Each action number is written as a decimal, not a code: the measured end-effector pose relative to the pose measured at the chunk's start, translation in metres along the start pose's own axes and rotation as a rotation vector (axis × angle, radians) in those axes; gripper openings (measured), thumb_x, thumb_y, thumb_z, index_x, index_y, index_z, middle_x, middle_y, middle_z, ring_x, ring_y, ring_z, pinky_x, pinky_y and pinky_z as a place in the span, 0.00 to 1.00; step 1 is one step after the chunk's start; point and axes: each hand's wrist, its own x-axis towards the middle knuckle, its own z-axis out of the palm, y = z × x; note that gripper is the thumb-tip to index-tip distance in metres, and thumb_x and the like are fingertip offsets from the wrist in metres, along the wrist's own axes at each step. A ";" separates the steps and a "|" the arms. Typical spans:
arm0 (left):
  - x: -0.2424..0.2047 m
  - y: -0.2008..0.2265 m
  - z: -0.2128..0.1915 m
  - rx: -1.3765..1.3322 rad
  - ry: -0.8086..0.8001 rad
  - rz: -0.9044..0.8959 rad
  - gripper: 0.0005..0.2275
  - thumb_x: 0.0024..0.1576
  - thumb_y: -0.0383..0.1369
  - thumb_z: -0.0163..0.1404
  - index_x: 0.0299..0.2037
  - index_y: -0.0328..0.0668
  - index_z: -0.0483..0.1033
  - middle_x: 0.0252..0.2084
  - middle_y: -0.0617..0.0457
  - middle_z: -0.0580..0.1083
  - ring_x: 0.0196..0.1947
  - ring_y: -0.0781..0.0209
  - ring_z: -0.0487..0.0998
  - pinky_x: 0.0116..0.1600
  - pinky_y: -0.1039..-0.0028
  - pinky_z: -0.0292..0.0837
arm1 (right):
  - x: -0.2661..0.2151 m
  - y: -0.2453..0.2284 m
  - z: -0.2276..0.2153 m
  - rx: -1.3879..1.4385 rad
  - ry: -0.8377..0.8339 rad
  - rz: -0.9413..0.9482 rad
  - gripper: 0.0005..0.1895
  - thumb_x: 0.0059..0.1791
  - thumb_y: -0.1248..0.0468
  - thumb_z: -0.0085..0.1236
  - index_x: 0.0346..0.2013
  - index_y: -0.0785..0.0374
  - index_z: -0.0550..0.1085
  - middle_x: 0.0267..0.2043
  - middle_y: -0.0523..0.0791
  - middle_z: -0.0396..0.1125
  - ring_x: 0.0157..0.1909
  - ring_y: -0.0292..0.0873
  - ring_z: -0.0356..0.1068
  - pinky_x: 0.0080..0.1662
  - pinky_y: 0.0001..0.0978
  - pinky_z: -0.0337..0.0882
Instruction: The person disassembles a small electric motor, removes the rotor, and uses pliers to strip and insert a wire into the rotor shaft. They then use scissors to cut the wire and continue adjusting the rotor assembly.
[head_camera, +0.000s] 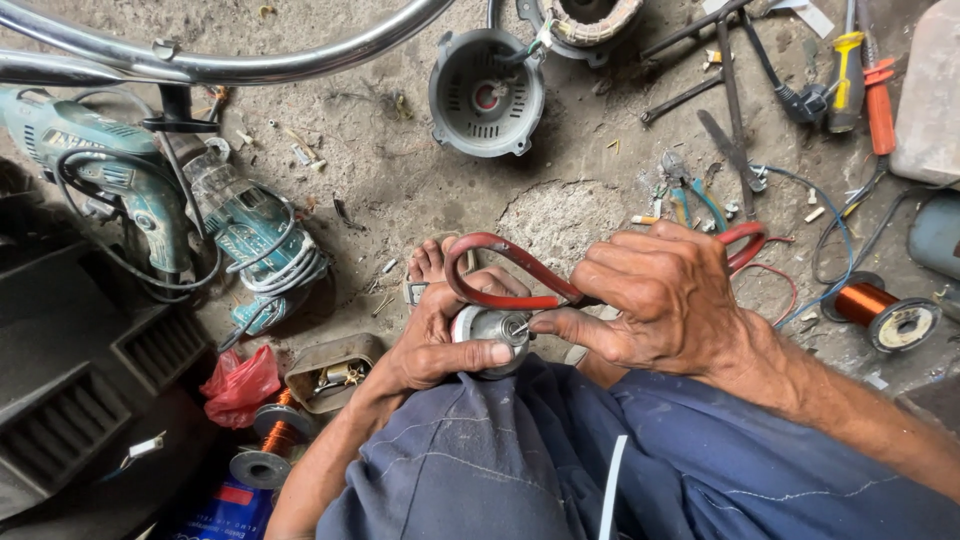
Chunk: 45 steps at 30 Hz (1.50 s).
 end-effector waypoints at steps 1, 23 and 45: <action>0.001 0.001 0.000 0.022 -0.001 0.029 0.16 0.48 0.36 0.58 0.44 0.36 0.77 0.44 0.51 0.75 0.46 0.57 0.73 0.57 0.67 0.64 | 0.000 0.000 0.001 -0.002 -0.008 0.007 0.24 0.45 0.43 0.66 0.19 0.55 0.70 0.20 0.38 0.61 0.21 0.40 0.57 0.30 0.34 0.57; -0.020 0.004 -0.003 0.185 0.072 -0.214 0.16 0.57 0.36 0.53 0.49 0.31 0.79 0.46 0.51 0.73 0.43 0.60 0.70 0.49 0.69 0.64 | -0.005 0.004 0.018 0.028 -0.119 0.041 0.22 0.48 0.42 0.63 0.22 0.55 0.75 0.18 0.37 0.63 0.18 0.39 0.60 0.29 0.33 0.60; -0.023 -0.025 -0.006 -0.075 0.019 -0.214 0.12 0.53 0.34 0.56 0.42 0.33 0.79 0.42 0.47 0.74 0.45 0.59 0.72 0.56 0.65 0.66 | -0.015 0.019 0.042 0.490 -0.126 0.241 0.27 0.50 0.41 0.60 0.15 0.51 0.64 0.13 0.38 0.57 0.19 0.43 0.67 0.30 0.31 0.64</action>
